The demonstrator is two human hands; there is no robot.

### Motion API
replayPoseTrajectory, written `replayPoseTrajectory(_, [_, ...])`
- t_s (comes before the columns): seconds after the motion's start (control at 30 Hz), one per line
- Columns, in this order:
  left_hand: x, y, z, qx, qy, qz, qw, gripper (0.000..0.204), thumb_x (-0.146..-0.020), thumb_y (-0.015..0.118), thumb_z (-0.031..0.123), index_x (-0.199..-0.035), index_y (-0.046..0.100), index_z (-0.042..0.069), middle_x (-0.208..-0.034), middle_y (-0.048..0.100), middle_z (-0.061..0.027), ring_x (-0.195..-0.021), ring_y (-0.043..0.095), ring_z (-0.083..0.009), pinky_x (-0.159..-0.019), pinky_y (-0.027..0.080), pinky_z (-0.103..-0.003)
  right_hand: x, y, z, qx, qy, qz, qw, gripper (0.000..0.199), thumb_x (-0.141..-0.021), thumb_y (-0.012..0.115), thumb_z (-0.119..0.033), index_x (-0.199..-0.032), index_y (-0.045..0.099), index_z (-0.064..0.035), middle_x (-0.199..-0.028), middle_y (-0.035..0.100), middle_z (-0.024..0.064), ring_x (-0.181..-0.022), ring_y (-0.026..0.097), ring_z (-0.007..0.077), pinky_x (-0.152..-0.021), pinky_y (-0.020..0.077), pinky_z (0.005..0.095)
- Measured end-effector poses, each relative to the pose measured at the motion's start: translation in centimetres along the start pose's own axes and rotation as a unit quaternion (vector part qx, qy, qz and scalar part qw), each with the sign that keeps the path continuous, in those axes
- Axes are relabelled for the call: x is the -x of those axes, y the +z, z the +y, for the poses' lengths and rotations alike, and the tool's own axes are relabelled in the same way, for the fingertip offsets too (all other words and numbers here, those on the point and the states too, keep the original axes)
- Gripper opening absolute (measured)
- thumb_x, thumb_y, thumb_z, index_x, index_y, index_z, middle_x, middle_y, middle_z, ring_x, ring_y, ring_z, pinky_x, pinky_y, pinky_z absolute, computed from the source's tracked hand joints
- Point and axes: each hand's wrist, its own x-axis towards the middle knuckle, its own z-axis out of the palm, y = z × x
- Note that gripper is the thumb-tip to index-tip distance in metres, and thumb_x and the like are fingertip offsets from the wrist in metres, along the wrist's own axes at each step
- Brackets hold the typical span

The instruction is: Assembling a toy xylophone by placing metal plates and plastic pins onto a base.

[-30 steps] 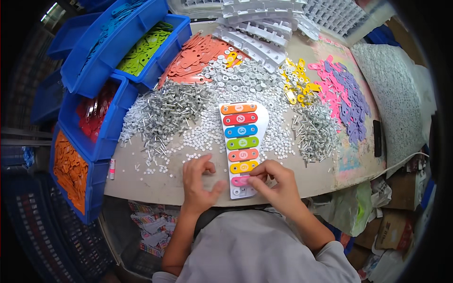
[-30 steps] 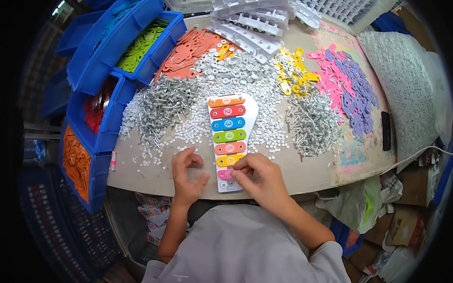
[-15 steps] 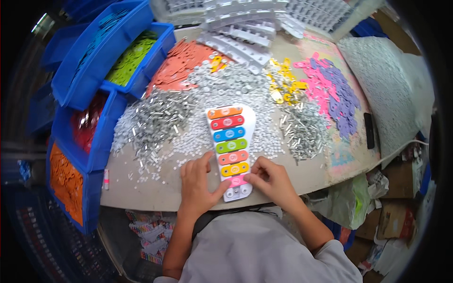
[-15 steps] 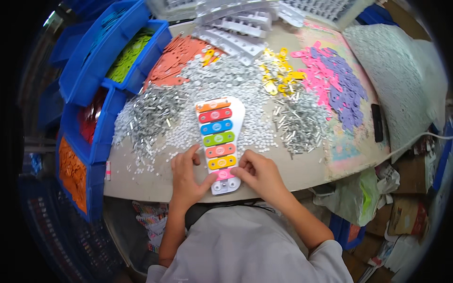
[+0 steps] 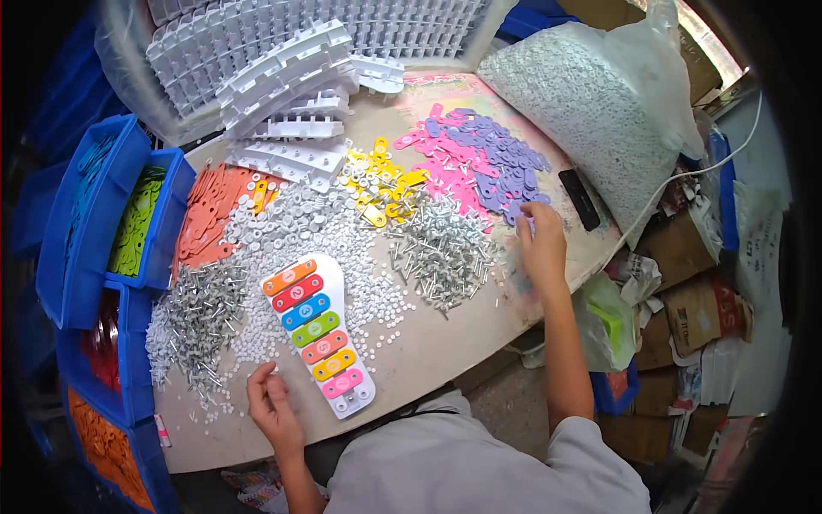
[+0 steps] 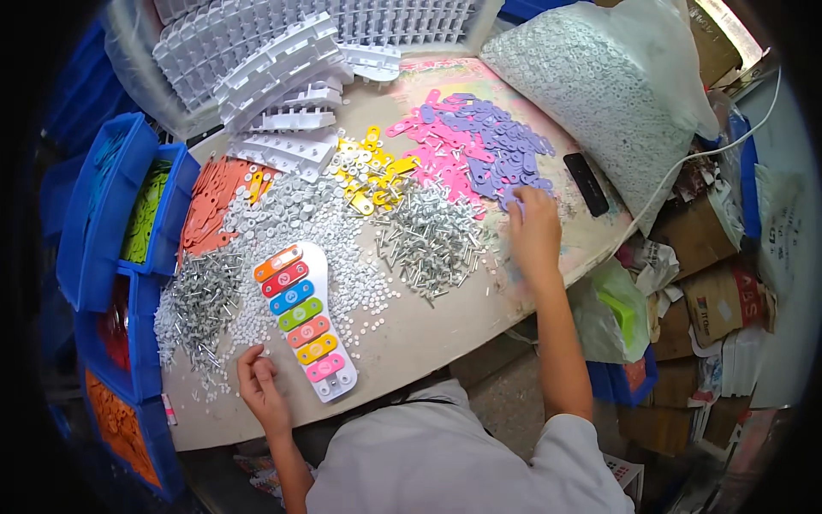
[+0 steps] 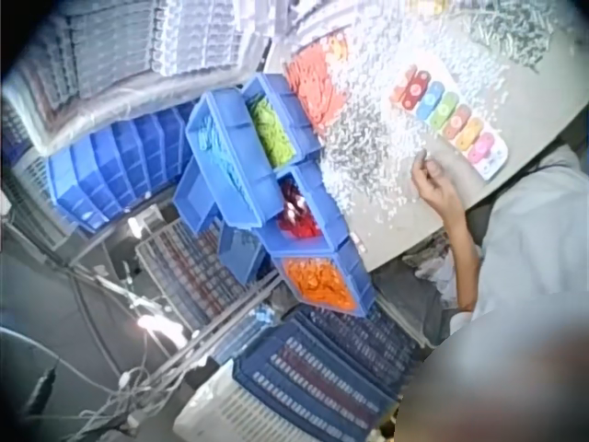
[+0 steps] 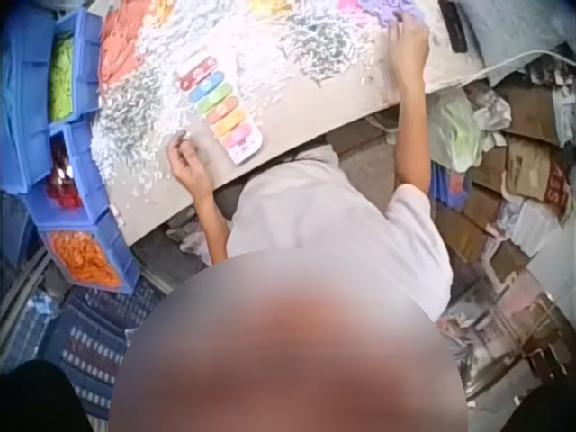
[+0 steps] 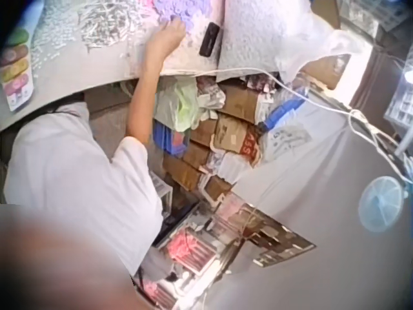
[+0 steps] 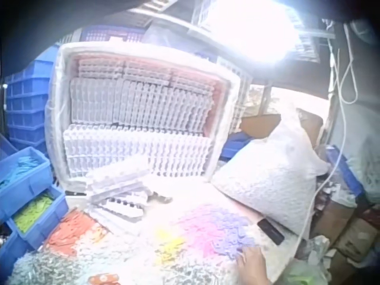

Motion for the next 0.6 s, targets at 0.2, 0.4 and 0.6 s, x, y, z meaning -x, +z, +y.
replayPoseTrajectory(0.2, [-0.2, 0.0, -1.1, -0.086, 0.026, 0.012, 0.996, 0.024, -0.109, 0.057, 0.018, -0.120, 0.066, -0.002, -0.099, 0.060, -0.0007, -0.082, 0.051, -0.0062, -0.073, 0.043, -0.022, -0.5, 2.7, 3.5, 0.054, 0.005, -0.036, 0.998, 0.032, -0.094, 0.073, -0.022, -0.118, 0.069, -0.0012, -0.116, 0.069, 0.0161, -0.114, 0.062, 0.0367, -0.100, 0.0487, 0.0448])
replayPoseTrajectory(0.4, [-0.1, -0.3, -1.8, -0.102, 0.040, 0.012, 0.994, 0.022, -0.109, 0.058, 0.016, -0.119, 0.066, -0.002, -0.100, 0.062, -0.0010, -0.083, 0.053, -0.0068, -0.075, 0.045, -0.022, -0.2, 4.0, 5.4, 0.046, -0.001, 0.039, 0.998, 0.031, -0.096, 0.073, -0.022, -0.115, 0.072, 0.0016, -0.109, 0.073, 0.0165, -0.102, 0.068, 0.0355, -0.092, 0.0530, 0.0426])
replayPoseTrajectory(0.6, [0.6, -0.4, -0.3, -0.096, 0.021, 0.016, 0.995, 0.021, -0.108, 0.059, 0.015, -0.119, 0.067, -0.001, -0.100, 0.063, -0.0015, -0.084, 0.055, -0.0073, -0.076, 0.046, -0.023, -0.2, 1.4, 5.3, -0.083, 0.101, 0.076, 0.989, 0.023, -0.103, 0.063, -0.017, -0.112, 0.072, 0.0027, -0.084, 0.074, 0.0108, -0.074, 0.071, 0.0271, -0.070, 0.0527, 0.0346])
